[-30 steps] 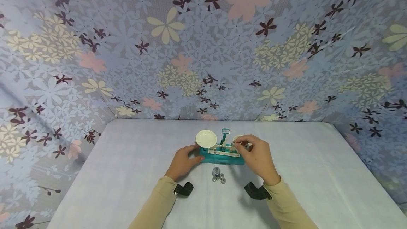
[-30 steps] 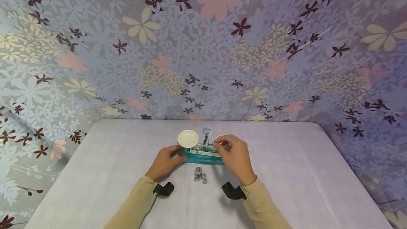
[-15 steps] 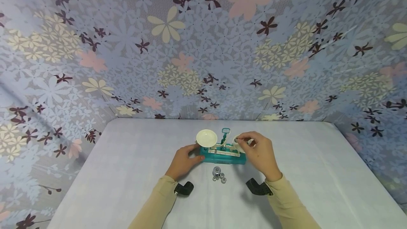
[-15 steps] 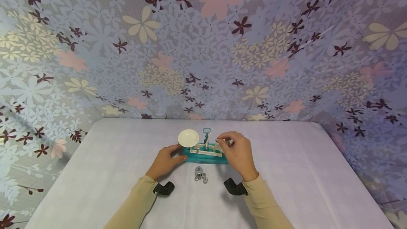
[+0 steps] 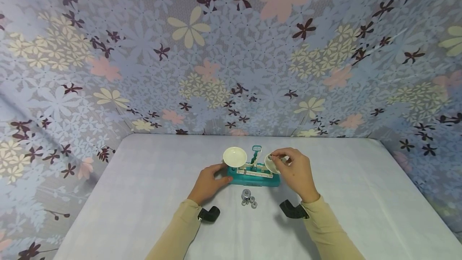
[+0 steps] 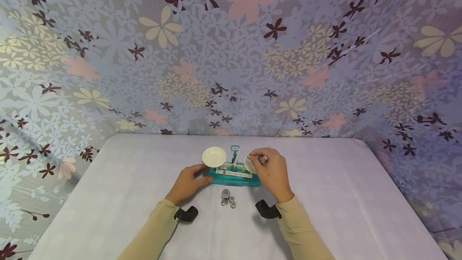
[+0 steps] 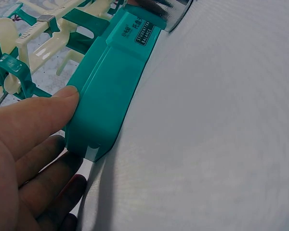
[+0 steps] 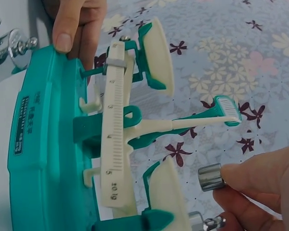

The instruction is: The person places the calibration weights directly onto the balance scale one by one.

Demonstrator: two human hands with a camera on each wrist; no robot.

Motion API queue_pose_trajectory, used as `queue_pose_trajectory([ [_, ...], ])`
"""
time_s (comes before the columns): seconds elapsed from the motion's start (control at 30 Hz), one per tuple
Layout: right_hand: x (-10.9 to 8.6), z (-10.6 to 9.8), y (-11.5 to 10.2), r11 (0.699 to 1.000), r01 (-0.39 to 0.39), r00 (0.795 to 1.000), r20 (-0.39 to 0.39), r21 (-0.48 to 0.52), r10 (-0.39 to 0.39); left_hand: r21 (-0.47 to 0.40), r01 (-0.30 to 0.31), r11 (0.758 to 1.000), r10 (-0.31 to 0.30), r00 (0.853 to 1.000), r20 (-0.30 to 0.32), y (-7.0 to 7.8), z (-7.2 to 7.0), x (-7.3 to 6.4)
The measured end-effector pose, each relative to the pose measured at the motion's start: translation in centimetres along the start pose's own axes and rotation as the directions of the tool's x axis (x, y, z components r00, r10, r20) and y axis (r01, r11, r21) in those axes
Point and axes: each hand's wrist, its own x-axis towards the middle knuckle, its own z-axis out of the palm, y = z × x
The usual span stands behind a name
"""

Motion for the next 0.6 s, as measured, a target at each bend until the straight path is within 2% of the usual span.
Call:
queue_pose_trajectory([
  [0.27, 0.05, 0.43, 0.66, 1.000, 0.019, 1.000, -0.012, -0.005, -0.019, -0.008, 0.000, 1.000, 0.000, 1.000, 0.000, 0.07, -0.01, 0.00],
  [0.6, 0.02, 0.80, 0.95, 1.000, 0.000, 1.000, 0.014, -0.020, 0.000, 0.001, 0.005, 1.000, -0.005, 1.000, 0.000, 0.31, -0.09, -0.01],
])
